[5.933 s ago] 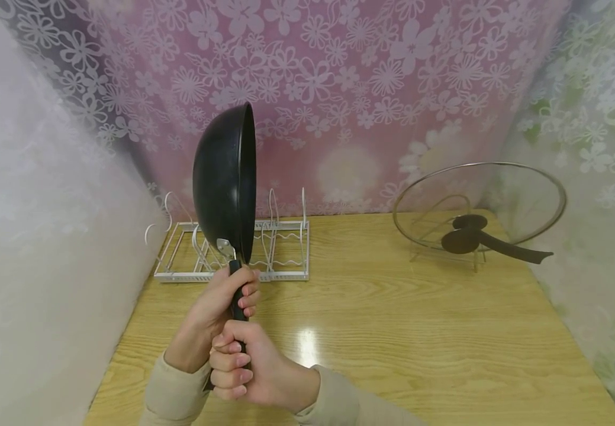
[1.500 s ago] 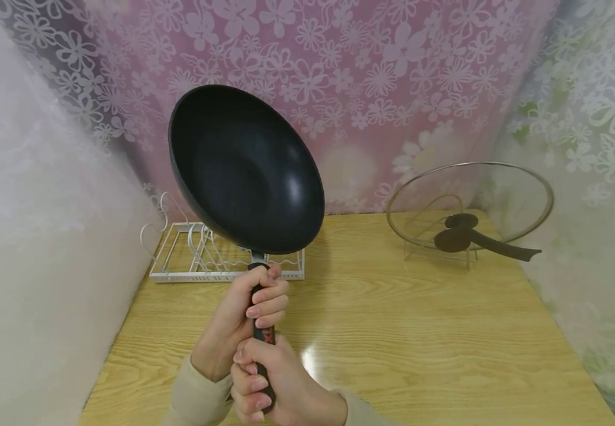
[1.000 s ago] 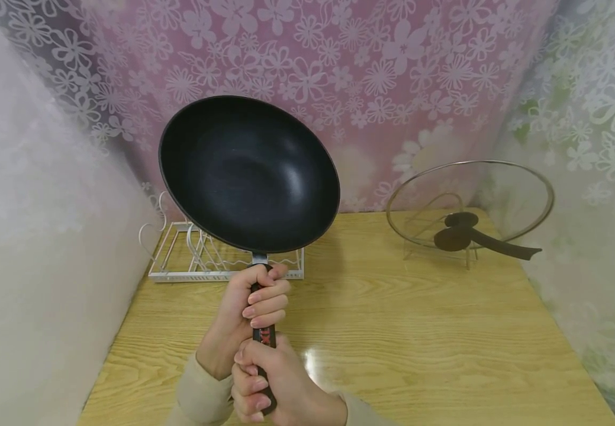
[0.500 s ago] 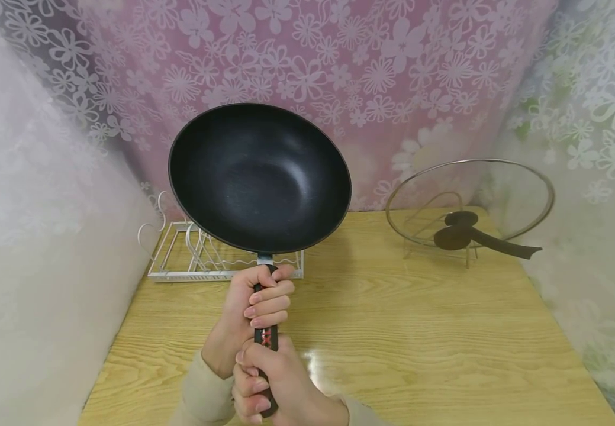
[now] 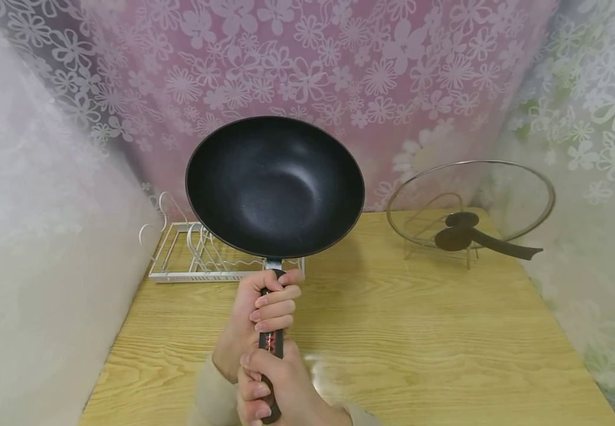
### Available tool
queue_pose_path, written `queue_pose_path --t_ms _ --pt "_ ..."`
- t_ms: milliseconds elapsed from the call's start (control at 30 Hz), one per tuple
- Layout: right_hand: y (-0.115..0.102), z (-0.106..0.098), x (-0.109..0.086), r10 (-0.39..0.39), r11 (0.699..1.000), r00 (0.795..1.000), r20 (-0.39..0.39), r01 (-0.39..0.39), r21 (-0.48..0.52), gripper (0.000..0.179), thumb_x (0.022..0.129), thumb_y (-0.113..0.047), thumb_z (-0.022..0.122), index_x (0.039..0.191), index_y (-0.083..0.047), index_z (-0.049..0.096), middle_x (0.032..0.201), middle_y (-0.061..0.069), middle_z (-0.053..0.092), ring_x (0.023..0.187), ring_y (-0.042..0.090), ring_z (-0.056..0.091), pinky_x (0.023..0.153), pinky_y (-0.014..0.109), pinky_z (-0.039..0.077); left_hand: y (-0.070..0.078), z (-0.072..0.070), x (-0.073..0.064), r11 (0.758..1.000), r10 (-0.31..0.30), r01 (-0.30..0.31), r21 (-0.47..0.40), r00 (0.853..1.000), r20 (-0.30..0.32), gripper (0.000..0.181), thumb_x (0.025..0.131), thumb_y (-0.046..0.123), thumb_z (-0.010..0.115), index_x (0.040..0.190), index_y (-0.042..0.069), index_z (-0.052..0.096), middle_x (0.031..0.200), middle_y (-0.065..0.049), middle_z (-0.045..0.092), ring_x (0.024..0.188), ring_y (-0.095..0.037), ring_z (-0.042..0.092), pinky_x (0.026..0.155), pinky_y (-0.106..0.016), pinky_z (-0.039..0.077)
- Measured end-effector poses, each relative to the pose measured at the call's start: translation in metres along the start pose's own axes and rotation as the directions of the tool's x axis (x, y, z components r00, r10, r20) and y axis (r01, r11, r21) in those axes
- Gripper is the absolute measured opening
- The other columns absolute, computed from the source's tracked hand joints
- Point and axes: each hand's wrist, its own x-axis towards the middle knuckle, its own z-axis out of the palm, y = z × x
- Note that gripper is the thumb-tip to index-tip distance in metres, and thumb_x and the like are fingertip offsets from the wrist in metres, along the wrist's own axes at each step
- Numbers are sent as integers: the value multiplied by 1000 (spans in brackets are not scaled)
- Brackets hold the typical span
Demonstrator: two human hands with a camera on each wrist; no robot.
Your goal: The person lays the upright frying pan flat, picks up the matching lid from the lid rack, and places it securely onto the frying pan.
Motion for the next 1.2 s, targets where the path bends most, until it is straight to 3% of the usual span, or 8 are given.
queue_pose_path --t_ms 300,433,533,633,767,900,1100,1200 --pt "4 -4 -5 -66 995 993 95 73 -66 26 94 -5 47 69 -9 43 56 -7 46 45 6 45 46 17 41 -5 -2 -1 996 -51 59 -67 992 119 21 86 0 41 86 14 26 53 6 25 38 -4 25 39 -14 30" --pt "6 -10 -5 -103 989 982 157 117 -85 30 95 -5 47 73 11 35 60 -4 56 52 6 55 55 19 49 -7 -1 -1 994 -61 74 -82 986 158 21 86 0 41 86 15 25 53 7 26 37 -3 26 38 -14 31" --pt "6 -14 -4 -159 969 958 239 197 -146 39 98 -6 43 81 27 32 56 25 54 59 6 61 59 19 52 -8 0 -1 992 -59 76 -97 985 162 22 87 0 41 86 15 25 53 7 27 36 -3 26 38 -14 31" --pt "0 -19 -4 -147 937 952 269 222 -271 47 101 -12 40 85 32 41 69 50 41 64 3 62 59 17 52 -8 1 -1 992 -58 76 -104 984 168 24 87 -1 41 85 16 24 53 7 27 36 -3 27 37 -14 31" --pt "-11 -28 -7 -60 871 963 261 179 -457 52 104 -22 42 87 27 50 74 52 41 59 0 58 52 16 50 -9 1 0 992 -58 78 -102 981 184 25 86 -1 40 85 16 23 53 7 27 36 -3 27 37 -14 30" --pt "-22 -45 -7 -40 771 934 356 255 -583 55 106 -27 43 79 19 59 62 39 54 49 1 58 40 26 50 -10 2 0 991 -62 84 -107 980 192 23 86 -1 40 85 16 24 53 7 27 36 -2 26 36 -13 30" --pt "-48 -81 -1 -190 618 848 494 495 -611 63 109 -34 33 76 12 63 54 25 57 36 22 48 33 26 44 -7 3 -2 987 -85 110 -120 977 196 22 87 -1 41 86 16 25 54 7 28 37 -3 27 36 -13 31" --pt "-70 -98 2 -265 526 843 468 533 -663 59 110 -30 33 79 10 63 54 22 57 36 25 45 33 26 42 -6 3 -2 985 -99 126 -118 973 208 23 87 -1 40 86 16 25 55 7 28 37 -3 28 37 -14 31"
